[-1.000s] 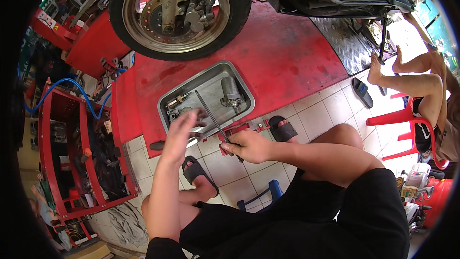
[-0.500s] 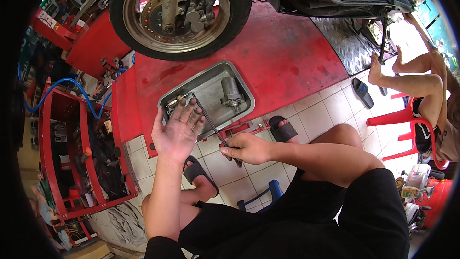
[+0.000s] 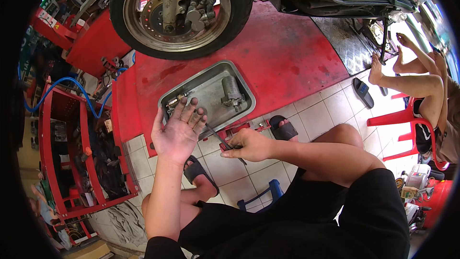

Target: The person disassembles a scooter brake caliper using a screwdriver and a small brush. They remove screws and internal components, placing them into a metal tray, and then clean the parts with the brush.

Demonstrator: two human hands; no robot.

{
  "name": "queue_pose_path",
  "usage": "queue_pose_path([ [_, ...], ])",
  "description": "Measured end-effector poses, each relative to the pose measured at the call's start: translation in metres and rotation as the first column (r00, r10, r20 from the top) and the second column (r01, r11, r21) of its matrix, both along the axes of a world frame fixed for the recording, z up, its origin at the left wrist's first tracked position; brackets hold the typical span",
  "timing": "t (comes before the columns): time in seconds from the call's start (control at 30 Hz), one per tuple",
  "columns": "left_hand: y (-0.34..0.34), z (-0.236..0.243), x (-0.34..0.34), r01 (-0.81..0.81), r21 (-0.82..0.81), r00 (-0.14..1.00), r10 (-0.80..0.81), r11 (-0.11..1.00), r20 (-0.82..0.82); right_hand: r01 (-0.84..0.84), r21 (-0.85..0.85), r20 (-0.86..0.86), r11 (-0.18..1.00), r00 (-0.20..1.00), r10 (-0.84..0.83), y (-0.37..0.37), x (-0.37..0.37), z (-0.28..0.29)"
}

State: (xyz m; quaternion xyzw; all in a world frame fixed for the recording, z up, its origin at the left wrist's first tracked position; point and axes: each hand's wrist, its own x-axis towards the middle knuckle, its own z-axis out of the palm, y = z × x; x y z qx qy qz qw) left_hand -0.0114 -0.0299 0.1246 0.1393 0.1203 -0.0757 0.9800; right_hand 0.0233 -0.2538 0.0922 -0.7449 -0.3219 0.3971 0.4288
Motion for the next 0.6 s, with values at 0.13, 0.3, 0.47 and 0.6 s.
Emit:
queue_pose_path([
  [0.13, 0.000, 0.000, 0.000, 0.010, -0.013, 1.000, -0.010, 1.000, 0.013, -0.027, -0.030, -0.012, 0.999, 1.000, 0.027, 0.000, 0.000, -0.010],
  [0.3, -0.004, 0.006, -0.001, 0.005, 0.014, 0.999, -0.006, 1.000, 0.039, -0.028, -0.022, -0.102, 0.999, 0.994, 0.025, -0.001, 0.000, -0.016],
  [0.47, -0.007, 0.011, -0.001, 0.005, 0.016, 0.998, -0.006, 1.000, 0.057, 0.124, 0.071, -0.149, 0.990, 0.982, -0.113, -0.001, -0.005, -0.023],
  [0.6, -0.007, 0.010, -0.002, 0.007, 0.018, 0.999, -0.008, 1.000, 0.053, 0.128, 0.022, -0.411, 0.992, 0.905, -0.108, 0.000, -0.001, -0.017],
])
